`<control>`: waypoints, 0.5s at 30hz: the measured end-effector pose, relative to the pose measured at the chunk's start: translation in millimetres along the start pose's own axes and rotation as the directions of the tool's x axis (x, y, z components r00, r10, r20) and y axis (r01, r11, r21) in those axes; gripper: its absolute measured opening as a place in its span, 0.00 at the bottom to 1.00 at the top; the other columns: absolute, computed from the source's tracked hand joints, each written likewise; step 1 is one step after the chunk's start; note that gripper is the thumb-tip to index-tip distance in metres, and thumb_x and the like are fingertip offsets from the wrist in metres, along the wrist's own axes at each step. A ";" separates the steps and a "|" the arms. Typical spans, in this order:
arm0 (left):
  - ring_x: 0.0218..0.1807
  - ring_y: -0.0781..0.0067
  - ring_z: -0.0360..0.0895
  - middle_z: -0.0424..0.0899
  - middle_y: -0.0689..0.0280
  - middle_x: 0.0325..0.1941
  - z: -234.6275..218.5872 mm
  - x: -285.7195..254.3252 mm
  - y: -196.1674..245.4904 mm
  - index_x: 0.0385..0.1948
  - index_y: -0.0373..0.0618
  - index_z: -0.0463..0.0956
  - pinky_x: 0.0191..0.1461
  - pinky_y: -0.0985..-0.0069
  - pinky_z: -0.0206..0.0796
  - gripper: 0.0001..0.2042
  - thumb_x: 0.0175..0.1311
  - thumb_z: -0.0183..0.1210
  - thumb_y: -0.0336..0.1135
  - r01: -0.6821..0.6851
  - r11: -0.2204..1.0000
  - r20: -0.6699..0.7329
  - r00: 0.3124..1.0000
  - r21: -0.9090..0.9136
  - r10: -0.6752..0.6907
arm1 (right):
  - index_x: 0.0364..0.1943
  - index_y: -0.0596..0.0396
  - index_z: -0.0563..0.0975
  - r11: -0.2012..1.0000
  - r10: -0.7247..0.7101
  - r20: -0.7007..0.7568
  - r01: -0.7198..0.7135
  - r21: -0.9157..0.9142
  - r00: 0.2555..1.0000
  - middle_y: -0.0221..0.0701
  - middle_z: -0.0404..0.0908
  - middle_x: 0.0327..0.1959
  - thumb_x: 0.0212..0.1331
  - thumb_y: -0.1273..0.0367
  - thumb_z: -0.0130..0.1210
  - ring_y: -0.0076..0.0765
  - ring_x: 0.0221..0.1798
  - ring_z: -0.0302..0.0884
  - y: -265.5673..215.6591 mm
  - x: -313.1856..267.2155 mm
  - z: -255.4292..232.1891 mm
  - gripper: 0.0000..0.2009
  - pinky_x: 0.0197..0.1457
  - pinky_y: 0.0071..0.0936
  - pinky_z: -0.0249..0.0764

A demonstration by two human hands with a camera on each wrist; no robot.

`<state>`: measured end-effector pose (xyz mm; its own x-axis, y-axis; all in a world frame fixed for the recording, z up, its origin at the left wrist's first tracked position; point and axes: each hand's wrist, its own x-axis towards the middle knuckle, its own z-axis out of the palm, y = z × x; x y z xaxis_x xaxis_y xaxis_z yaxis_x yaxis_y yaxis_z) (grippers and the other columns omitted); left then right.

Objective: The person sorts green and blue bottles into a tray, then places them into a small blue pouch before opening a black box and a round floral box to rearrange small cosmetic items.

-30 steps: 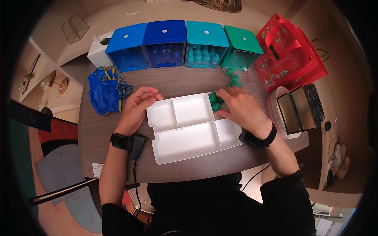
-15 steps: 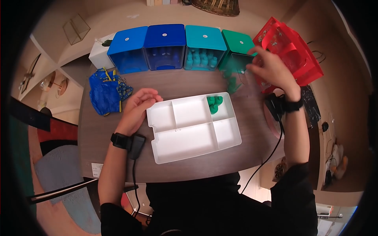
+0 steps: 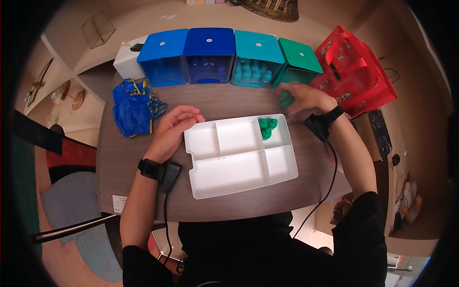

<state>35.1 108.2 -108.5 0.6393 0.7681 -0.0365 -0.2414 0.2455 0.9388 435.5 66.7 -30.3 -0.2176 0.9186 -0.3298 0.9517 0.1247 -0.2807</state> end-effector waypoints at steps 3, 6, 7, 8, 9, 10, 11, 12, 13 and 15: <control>0.51 0.72 0.79 0.83 0.60 0.47 -0.4 1.4 -1.1 0.52 0.38 0.74 0.57 0.75 0.70 0.12 0.68 0.53 0.22 -0.015 1.000 0.021 1.000 0.014 0.015 | 0.54 0.49 0.72 0.994 0.053 0.079 -0.060 0.096 0.995 0.42 0.77 0.44 0.45 0.63 0.69 0.48 0.50 0.77 0.2 0.7 -2.0 0.29 0.51 0.39 0.74; 0.51 0.72 0.79 0.83 0.60 0.47 -1.0 2.3 -0.8 0.52 0.39 0.74 0.57 0.76 0.70 0.12 0.68 0.53 0.22 -0.014 1.000 0.020 1.000 0.019 0.014 | 0.50 0.49 0.74 0.987 0.098 0.076 -0.106 0.119 0.992 0.41 0.76 0.40 0.45 0.64 0.68 0.48 0.48 0.77 -0.7 0.2 -2.3 0.25 0.49 0.39 0.74; 0.51 0.72 0.79 0.83 0.60 0.47 -0.7 1.7 -0.2 0.52 0.39 0.74 0.57 0.76 0.70 0.12 0.68 0.53 0.22 -0.009 1.000 0.020 1.000 0.012 0.009 | 0.48 0.49 0.75 0.992 0.110 0.054 -0.113 0.062 0.992 0.41 0.76 0.40 0.45 0.64 0.68 0.49 0.48 0.77 -3.2 -1.1 -2.6 0.23 0.49 0.40 0.74; 0.51 0.73 0.79 0.83 0.60 0.47 -0.6 1.3 0.4 0.52 0.39 0.74 0.57 0.76 0.70 0.12 0.68 0.53 0.22 -0.004 1.000 0.021 1.000 0.005 0.004 | 0.46 0.49 0.77 0.993 0.121 0.032 -0.121 0.004 0.992 0.41 0.76 0.40 0.45 0.64 0.68 0.49 0.47 0.77 -5.3 -1.7 -3.0 0.21 0.48 0.40 0.74; 0.51 0.73 0.79 0.83 0.60 0.47 -0.8 1.5 0.2 0.52 0.39 0.74 0.57 0.76 0.70 0.12 0.68 0.53 0.22 -0.004 1.000 0.022 1.000 0.006 0.004 | 0.46 0.49 0.77 0.993 0.121 0.030 -0.121 0.005 0.992 0.41 0.76 0.40 0.45 0.64 0.68 0.49 0.47 0.77 -6.4 -1.5 -3.6 0.21 0.48 0.40 0.74; 0.51 0.73 0.79 0.83 0.60 0.47 -1.2 1.8 -0.6 0.51 0.39 0.74 0.57 0.76 0.70 0.12 0.68 0.53 0.22 -0.007 1.000 0.019 1.000 0.009 0.007 | 0.44 0.49 0.78 0.993 0.122 0.036 -0.122 -0.001 0.992 0.41 0.76 0.40 0.45 0.64 0.68 0.49 0.47 0.77 -7.1 -1.5 -4.2 0.20 0.49 0.40 0.74; 0.51 0.73 0.79 0.83 0.60 0.47 -1.2 2.2 -1.1 0.51 0.39 0.74 0.57 0.76 0.70 0.12 0.68 0.53 0.22 -0.011 1.000 0.018 1.000 0.012 0.011 | 0.43 0.49 0.79 0.992 0.124 0.042 -0.124 -0.008 0.991 0.41 0.76 0.40 0.44 0.64 0.68 0.49 0.48 0.76 -7.7 -2.1 -4.9 0.19 0.49 0.41 0.73; 0.51 0.73 0.79 0.83 0.60 0.47 -1.0 2.2 -1.1 0.51 0.39 0.74 0.57 0.76 0.70 0.12 0.68 0.53 0.22 -0.011 1.000 0.019 1.000 0.013 0.011 | 0.43 0.49 0.79 0.992 0.125 0.040 -0.125 -0.008 0.991 0.41 0.76 0.40 0.44 0.64 0.68 0.49 0.48 0.76 -8.7 -3.3 -5.9 0.19 0.49 0.41 0.73; 0.51 0.73 0.79 0.83 0.60 0.47 -1.0 2.1 -1.0 0.51 0.39 0.74 0.57 0.76 0.70 0.12 0.68 0.53 0.22 -0.012 1.000 0.020 1.000 0.010 0.012 | 0.42 0.49 0.79 0.994 0.111 0.035 -0.110 -0.022 0.993 0.41 0.76 0.41 0.44 0.64 0.68 0.49 0.48 0.76 -10.0 -4.5 -7.1 0.18 0.50 0.41 0.73; 0.51 0.73 0.79 0.83 0.60 0.47 -1.1 1.8 -0.8 0.51 0.39 0.74 0.57 0.76 0.70 0.12 0.68 0.53 0.22 -0.015 1.000 0.021 1.000 0.008 0.015 | 0.41 0.49 0.80 0.995 0.096 0.028 -0.095 -0.037 0.995 0.42 0.76 0.41 0.44 0.64 0.68 0.49 0.48 0.77 -10.6 -5.5 -7.9 0.17 0.50 0.41 0.73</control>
<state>35.7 110.1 -109.7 0.6506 0.7593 -0.0156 -0.2450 0.2293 0.9420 428.3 63.3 -18.4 -0.1316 0.9155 -0.3802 0.9754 0.0512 -0.2144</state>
